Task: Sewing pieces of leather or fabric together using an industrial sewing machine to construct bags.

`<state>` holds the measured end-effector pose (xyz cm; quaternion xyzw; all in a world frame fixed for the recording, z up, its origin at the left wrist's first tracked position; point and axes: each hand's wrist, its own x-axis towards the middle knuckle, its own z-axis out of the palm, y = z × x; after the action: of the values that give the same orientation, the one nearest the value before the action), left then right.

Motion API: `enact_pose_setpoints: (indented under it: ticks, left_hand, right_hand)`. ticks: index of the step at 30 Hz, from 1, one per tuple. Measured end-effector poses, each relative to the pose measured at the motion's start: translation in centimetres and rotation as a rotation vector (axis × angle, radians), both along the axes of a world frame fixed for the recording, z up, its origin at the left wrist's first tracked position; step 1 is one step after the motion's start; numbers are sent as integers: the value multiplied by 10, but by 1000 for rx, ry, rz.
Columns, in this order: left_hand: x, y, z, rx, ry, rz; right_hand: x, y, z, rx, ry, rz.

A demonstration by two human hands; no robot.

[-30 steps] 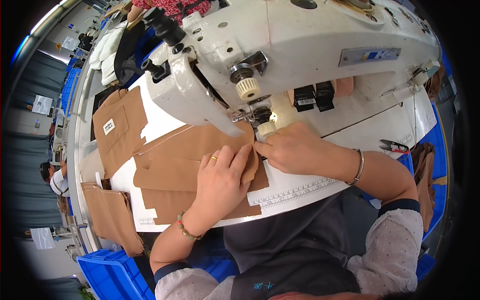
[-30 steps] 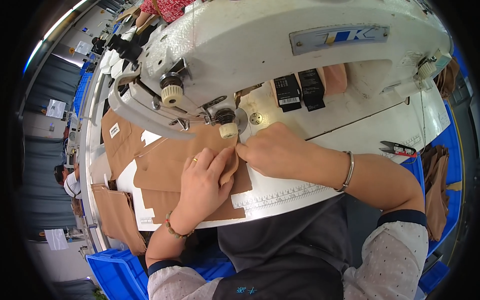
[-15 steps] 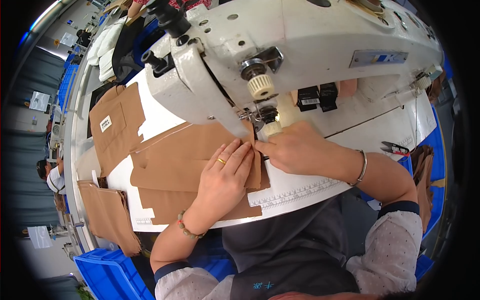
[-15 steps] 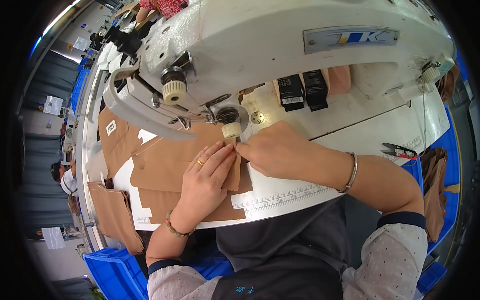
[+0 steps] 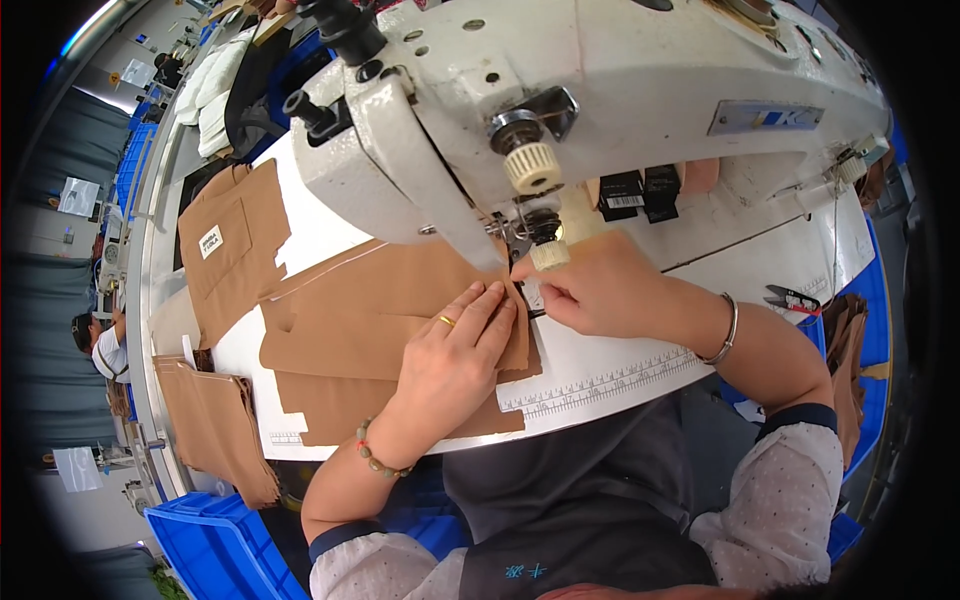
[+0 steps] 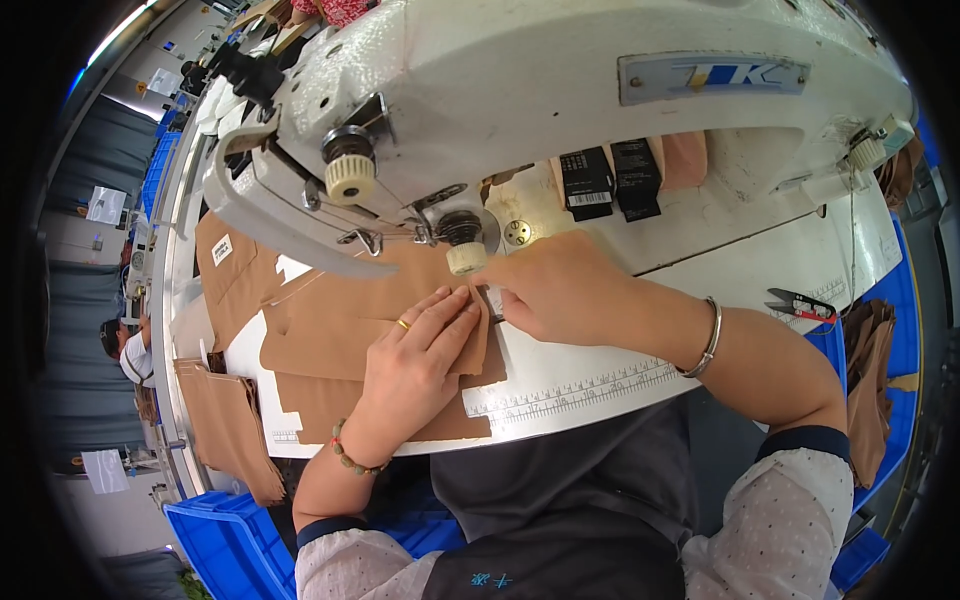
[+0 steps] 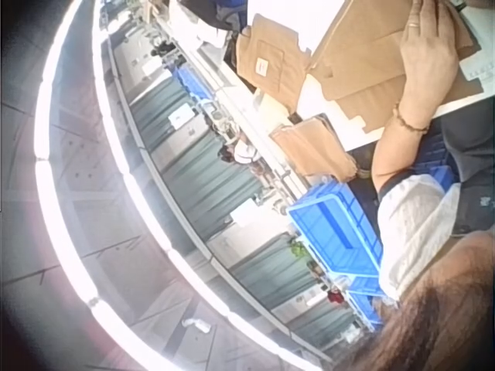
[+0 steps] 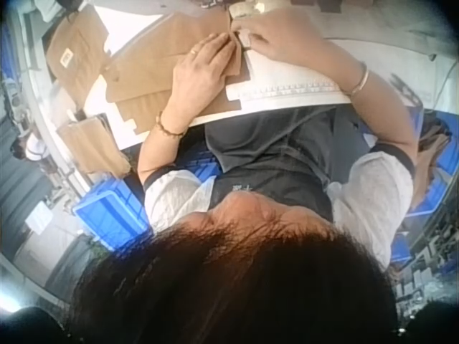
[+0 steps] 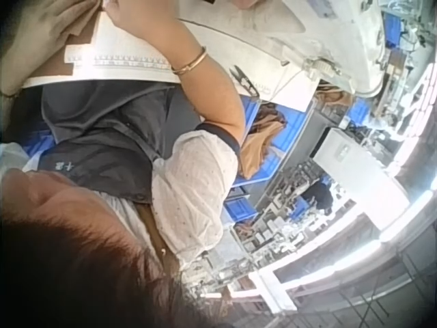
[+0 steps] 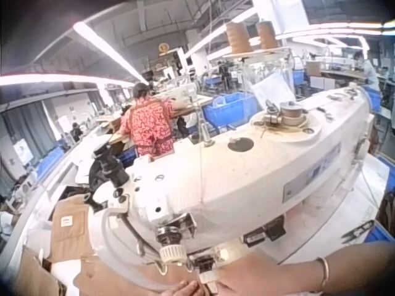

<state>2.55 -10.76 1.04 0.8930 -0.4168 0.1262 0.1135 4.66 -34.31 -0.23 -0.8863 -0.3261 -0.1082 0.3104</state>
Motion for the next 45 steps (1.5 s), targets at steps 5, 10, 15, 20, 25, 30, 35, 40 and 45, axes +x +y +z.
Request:
enact_pose_setpoints:
  ticks: [5, 10, 15, 20, 25, 30, 35, 40, 45]
  left_hand:
    - [0, -1, 1, -12, 13, 5]
    - [-1, -1, 0, -22, 1, 0]
    - [-2, 1, -2, -18, 1, 11]
    - [-2, 2, -7, -39, -64, -29]
    - [1, 4, -9, -59, -95, -34]
    - [17, 1, -16, -111, -98, -34]
    - [33, -1, -13, -91, -77, -16]
    - [45, 0, -18, -125, -134, -17]
    - [36, 1, -3, -118, -44, -72]
  right_hand:
    - [-1, 0, 0, 12, 95, -1]
    - [-1, -1, -4, -41, -61, 50]
    - [-3, 0, -5, -170, -132, 70]
    - [-6, 2, -3, -217, -160, 52]
    - [-3, 5, -4, -216, -207, 50]
    - [8, 3, -8, -295, -238, 1]
    - [16, 4, -8, -270, -383, -77]
    - [17, 1, -10, -328, -371, -74]
    - [13, -1, -7, -264, -327, -60]
